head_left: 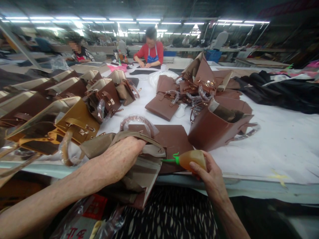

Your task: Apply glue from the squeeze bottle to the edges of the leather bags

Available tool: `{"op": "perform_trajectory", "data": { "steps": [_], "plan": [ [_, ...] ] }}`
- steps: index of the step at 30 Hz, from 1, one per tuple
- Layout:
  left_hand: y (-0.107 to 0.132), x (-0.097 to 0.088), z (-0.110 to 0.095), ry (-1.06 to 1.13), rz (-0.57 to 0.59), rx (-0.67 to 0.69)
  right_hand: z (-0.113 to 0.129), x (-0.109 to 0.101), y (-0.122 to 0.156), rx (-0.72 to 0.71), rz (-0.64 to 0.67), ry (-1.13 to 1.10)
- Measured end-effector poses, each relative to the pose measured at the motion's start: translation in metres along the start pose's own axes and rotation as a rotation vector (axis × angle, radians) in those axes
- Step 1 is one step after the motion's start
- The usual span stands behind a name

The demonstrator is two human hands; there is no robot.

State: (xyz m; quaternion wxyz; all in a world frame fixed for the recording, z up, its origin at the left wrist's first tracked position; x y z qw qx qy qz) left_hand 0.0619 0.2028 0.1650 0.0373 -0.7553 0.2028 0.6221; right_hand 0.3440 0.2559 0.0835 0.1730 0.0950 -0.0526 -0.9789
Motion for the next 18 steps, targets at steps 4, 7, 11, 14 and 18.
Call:
{"op": "perform_trajectory", "data": {
  "steps": [4,7,11,14,18],
  "plan": [
    [0.006,0.002,-0.008,-0.021,0.014,-0.007,0.001,0.000,0.005,0.027,0.013,-0.023],
    [0.010,0.004,-0.012,-0.020,0.001,0.000,0.000,0.001,0.004,0.031,0.008,-0.034],
    [0.013,0.004,-0.015,0.007,-0.001,-0.005,-0.004,0.002,0.004,0.042,0.017,-0.058],
    [0.015,0.003,-0.018,0.017,0.004,-0.018,-0.006,0.002,0.005,0.041,0.027,-0.096],
    [0.017,0.004,-0.019,0.002,-0.024,-0.006,-0.004,0.004,0.008,0.067,0.040,-0.065]
  ]
}}
Point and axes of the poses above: each hand's wrist, its own y-axis away from the middle knuckle, its own x-axis out of the palm, z = x × y, the point moved 4 cm from there along -y, towards the middle knuckle, and after that the axes turned 14 degrees about z, right-handed, at the moved point
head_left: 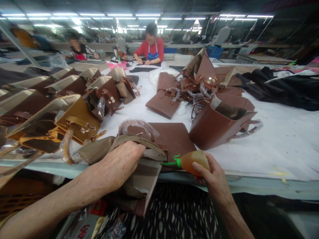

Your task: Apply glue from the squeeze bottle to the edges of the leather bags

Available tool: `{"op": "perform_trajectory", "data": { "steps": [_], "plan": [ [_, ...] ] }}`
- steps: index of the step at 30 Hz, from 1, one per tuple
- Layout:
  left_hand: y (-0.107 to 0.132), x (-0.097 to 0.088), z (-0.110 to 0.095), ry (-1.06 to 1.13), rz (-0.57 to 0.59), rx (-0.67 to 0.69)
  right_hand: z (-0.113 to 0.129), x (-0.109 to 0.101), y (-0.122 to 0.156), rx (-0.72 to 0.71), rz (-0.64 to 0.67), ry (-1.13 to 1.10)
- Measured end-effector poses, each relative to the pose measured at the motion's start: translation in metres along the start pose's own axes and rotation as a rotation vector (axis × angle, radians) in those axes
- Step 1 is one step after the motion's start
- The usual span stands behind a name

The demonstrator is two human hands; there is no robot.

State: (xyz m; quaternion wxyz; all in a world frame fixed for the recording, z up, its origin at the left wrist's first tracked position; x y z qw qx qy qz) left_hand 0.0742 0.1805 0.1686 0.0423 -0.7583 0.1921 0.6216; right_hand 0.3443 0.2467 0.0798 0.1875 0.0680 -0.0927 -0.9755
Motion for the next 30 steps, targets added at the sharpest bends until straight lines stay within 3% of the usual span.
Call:
{"op": "perform_trajectory", "data": {
  "steps": [9,17,23,30],
  "plan": [
    [0.004,0.018,0.009,0.080,0.014,0.002,0.007,0.005,0.012,0.052,0.057,-0.057],
    [0.009,0.015,0.002,0.097,-0.025,-0.007,0.003,0.012,0.027,0.112,0.128,-0.107],
    [0.009,0.015,0.000,0.126,-0.011,0.010,0.013,0.009,0.019,0.060,-0.043,0.059],
    [0.007,0.019,0.003,0.145,0.008,-0.007,0.015,0.007,0.012,0.038,-0.063,0.119]
  ]
}}
Point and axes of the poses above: each hand's wrist, its own y-axis away from the middle knuckle, its own x-axis out of the palm, z = x × y, the point moved 4 cm from there along -y, towards the middle knuckle, and after that the axes turned 14 degrees about z, right-handed, at the moved point
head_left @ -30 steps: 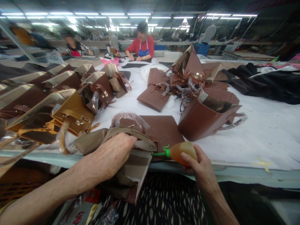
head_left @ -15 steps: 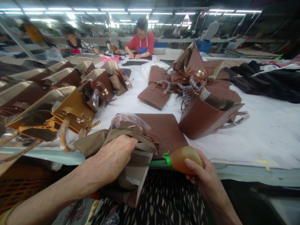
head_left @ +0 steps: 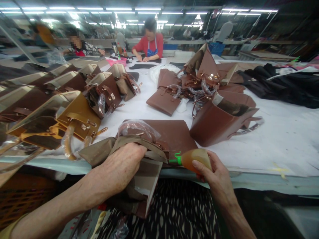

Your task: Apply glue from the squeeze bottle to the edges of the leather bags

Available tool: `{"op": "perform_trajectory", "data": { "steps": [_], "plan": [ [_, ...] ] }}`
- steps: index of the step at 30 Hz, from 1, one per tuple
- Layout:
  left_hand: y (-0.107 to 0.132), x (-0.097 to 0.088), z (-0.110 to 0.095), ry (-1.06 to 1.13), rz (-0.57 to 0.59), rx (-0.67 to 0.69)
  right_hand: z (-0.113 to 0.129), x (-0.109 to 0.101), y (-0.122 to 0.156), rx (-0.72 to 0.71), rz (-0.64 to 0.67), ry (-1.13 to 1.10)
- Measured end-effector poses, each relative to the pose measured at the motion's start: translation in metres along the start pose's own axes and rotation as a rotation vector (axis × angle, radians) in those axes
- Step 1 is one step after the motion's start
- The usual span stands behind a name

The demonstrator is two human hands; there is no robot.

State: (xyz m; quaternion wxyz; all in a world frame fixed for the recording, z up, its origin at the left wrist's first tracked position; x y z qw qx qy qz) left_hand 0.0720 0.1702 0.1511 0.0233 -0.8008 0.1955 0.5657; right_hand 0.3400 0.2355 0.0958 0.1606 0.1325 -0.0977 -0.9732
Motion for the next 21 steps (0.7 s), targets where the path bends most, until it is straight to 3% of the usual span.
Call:
{"op": "perform_trajectory", "data": {
  "steps": [7,14,21],
  "plan": [
    [0.002,0.000,-0.003,-0.018,-0.028,-0.004,-0.006,-0.002,0.010,0.037,0.128,-0.082],
    [0.002,-0.005,-0.011,-0.048,-0.027,-0.022,-0.002,0.003,0.007,0.032,0.063,-0.075],
    [0.001,-0.004,-0.010,-0.109,-0.031,0.003,-0.013,0.002,0.014,0.073,0.184,-0.160]
  ]
}}
Point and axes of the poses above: each hand's wrist, its own y-axis away from the middle knuckle, its own x-axis out of the palm, z = x × y, the point moved 4 cm from there along -y, towards the middle knuckle, and after that the axes turned 14 degrees about z, right-handed, at the moved point
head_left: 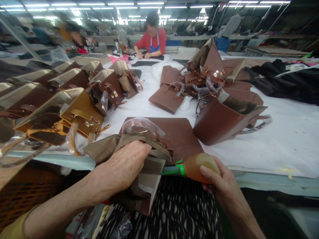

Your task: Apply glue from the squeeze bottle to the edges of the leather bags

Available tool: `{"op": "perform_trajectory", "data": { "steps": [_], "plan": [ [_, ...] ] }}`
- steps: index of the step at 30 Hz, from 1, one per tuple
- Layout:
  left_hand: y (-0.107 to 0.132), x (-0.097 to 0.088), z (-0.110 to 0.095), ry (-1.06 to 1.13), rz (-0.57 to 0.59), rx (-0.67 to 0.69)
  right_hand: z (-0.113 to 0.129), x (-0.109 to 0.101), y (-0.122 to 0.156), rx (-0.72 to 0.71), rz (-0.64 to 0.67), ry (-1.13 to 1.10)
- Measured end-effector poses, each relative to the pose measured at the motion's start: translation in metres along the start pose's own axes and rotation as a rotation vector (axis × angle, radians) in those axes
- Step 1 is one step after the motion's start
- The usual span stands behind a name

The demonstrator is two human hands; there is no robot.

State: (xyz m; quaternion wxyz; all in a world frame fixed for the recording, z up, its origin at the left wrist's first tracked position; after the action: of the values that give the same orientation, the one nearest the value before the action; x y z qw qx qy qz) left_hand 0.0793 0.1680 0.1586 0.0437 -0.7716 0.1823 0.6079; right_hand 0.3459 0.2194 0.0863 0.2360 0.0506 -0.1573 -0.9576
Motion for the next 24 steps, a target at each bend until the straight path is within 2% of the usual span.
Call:
{"op": "perform_trajectory", "data": {
  "steps": [3,8,13,19,24],
  "plan": [
    [0.000,0.002,0.003,0.010,0.011,0.019,0.003,0.006,0.007,0.025,0.029,-0.032],
    [-0.001,0.005,0.006,0.011,0.034,0.002,0.017,0.019,0.022,0.076,-0.015,-0.086],
    [-0.003,0.003,0.003,0.010,0.032,0.023,0.020,0.023,0.033,0.093,-0.033,-0.079],
    [0.000,0.001,0.000,-0.001,-0.022,0.053,0.019,0.014,0.021,0.026,-0.093,0.113],
    [0.000,-0.002,-0.006,0.014,-0.018,0.038,0.027,0.011,0.008,-0.029,-0.180,0.230]
  ]
}}
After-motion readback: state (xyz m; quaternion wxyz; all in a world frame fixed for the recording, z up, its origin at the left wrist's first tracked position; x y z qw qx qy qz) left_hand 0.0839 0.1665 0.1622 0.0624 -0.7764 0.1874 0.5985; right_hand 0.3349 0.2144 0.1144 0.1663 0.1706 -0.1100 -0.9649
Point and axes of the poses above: each hand's wrist, its own y-axis away from the middle knuckle, its own x-axis out of the palm, z = x × y, the point moved 4 cm from there along -y, towards the middle knuckle, and after that the axes turned 14 degrees about z, right-handed, at the moved point
